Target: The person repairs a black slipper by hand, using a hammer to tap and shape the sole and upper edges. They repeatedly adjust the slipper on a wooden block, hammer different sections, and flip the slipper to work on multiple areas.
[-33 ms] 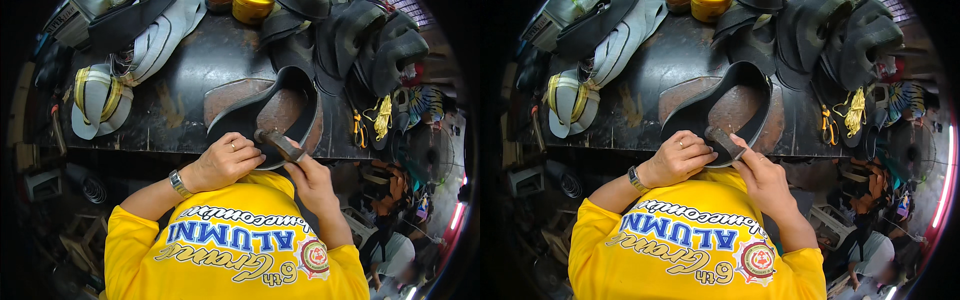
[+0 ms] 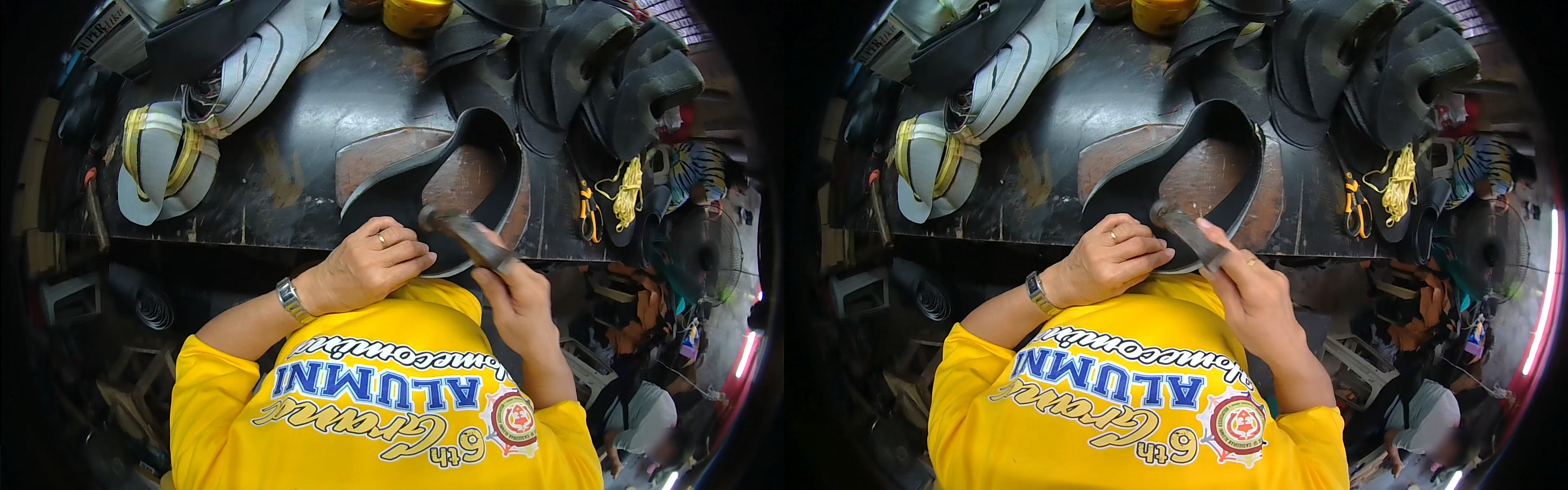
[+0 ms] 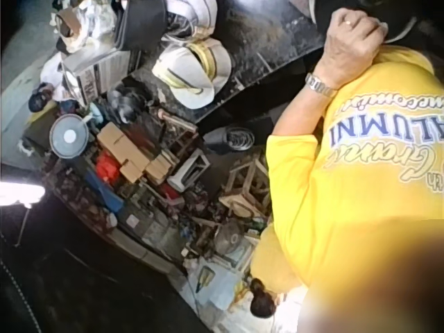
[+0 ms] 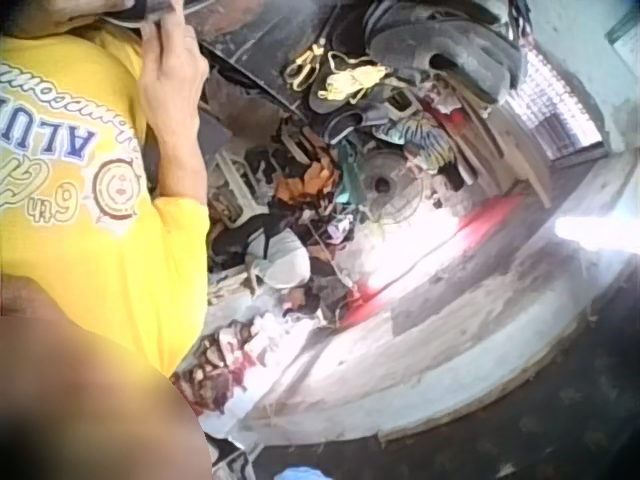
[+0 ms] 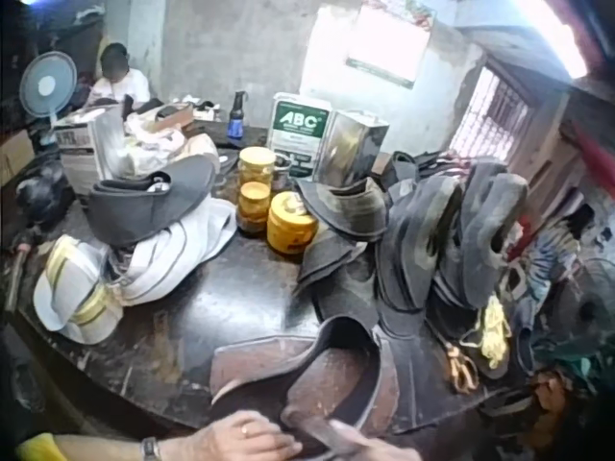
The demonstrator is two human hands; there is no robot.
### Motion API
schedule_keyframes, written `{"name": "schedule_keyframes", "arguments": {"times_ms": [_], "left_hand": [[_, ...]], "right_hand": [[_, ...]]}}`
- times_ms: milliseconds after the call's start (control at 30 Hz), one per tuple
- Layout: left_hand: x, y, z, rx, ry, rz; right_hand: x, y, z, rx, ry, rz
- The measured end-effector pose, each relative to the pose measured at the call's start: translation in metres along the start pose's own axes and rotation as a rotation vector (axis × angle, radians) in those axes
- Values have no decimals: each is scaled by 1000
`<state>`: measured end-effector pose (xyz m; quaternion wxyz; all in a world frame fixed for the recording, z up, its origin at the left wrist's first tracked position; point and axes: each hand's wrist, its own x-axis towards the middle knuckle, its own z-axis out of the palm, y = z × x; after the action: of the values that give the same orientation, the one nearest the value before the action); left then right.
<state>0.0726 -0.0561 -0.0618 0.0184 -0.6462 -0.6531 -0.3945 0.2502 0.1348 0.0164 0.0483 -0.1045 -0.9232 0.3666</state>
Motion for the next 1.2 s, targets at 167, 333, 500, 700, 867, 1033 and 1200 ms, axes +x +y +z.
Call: {"name": "schedule_keyframes", "arguments": {"times_ms": [167, 333, 500, 700, 867, 1033, 1200], "left_hand": [[-3, -3, 1, -17, -7, -1], [-4, -4, 0, -53, -24, 8], [-3, -2, -1, -51, -22, -6], [-2, 2, -10, -16, -116, -67], [12, 7, -7, -47, -104, -51], [42, 9, -22, -251, -194, -34], [78, -22, -48, 142, 205, -189]], "right_hand": [[23, -13, 7, 213, 124, -106], [33, -19, -4, 53, -14, 159], [38, -26, 3, 44, 87, -101], [21, 12, 4, 198, 86, -6], [-8, 77, -4, 213, 714, 172], [13, 118, -22, -542, 569, 370], [20, 53, -4, 33, 605, 152]]}}
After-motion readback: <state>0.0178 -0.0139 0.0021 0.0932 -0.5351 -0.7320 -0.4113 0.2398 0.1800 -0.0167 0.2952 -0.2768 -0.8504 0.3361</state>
